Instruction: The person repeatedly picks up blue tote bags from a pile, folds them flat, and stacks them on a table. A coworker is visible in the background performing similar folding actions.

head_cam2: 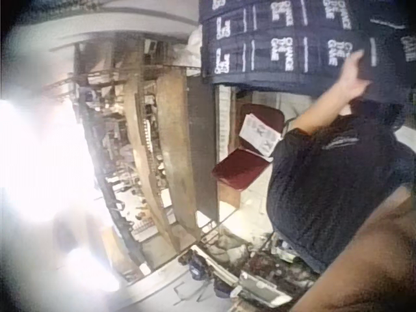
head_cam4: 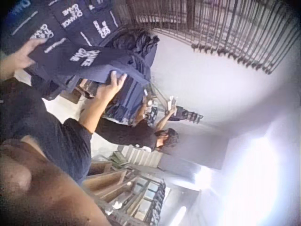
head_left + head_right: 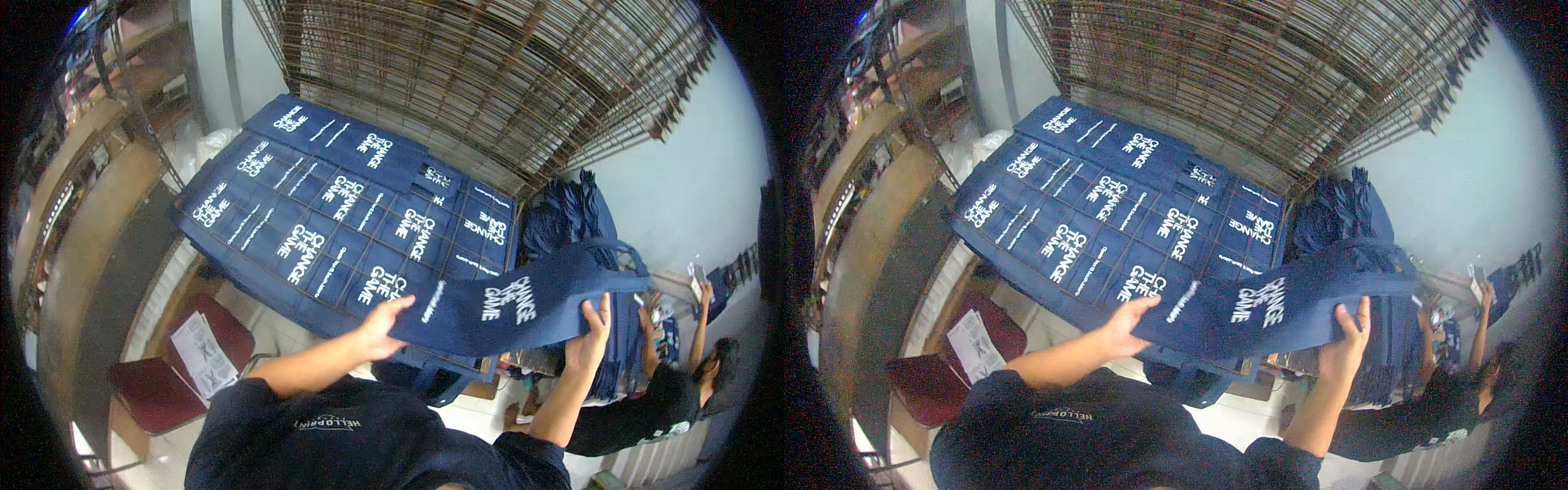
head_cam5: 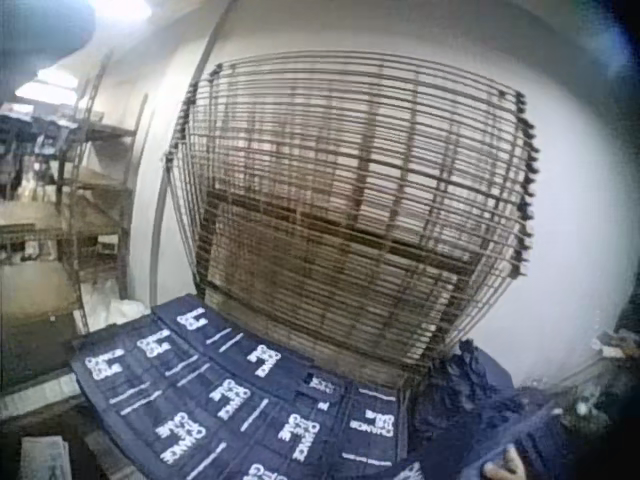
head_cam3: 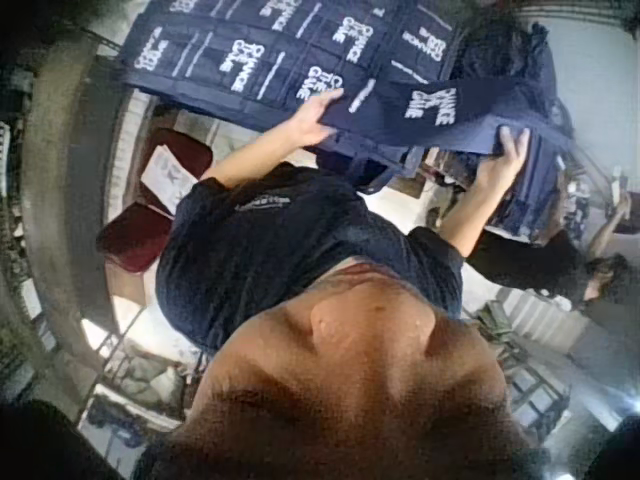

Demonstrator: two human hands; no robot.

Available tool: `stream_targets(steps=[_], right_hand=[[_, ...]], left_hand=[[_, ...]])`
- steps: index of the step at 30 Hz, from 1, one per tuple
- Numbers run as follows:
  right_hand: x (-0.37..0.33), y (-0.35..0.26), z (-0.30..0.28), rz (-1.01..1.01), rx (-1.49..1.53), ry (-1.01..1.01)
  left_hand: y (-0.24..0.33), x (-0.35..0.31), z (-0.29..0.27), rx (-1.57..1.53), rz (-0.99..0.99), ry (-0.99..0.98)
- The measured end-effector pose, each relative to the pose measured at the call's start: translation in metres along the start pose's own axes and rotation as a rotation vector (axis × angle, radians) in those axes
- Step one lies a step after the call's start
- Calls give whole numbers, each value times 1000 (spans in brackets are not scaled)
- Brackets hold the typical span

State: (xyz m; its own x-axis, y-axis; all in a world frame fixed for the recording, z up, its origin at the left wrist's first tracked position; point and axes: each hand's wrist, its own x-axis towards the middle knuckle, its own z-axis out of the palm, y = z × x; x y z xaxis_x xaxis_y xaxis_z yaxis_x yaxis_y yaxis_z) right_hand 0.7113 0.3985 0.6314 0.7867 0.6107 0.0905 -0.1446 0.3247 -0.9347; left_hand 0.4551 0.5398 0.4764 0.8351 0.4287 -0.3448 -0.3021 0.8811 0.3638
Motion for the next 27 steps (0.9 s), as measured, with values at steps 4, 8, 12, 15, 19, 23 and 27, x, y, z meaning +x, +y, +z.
stream_targets(steps=[4,8,12,15,19,23,27], right_hand=[[42,19,13,134,-208,-318],[82,42,34,197,-355,-405],[120,90,66,203,-210,-228],[174,167,65,180,-130,-142],[212,258,77,283,-73,35],[250,325,59,359,-151,105],[270,340,75,411,-228,139]], left_hand=[[72,13,0,-31,124,-56],[137,54,-5,159,343,-149],[215,82,-2,420,494,-214],[260,97,-19,561,698,146],[270,28,-69,611,850,310],[221,-98,-135,615,1007,624],[120,-216,-267,323,1088,1093]])
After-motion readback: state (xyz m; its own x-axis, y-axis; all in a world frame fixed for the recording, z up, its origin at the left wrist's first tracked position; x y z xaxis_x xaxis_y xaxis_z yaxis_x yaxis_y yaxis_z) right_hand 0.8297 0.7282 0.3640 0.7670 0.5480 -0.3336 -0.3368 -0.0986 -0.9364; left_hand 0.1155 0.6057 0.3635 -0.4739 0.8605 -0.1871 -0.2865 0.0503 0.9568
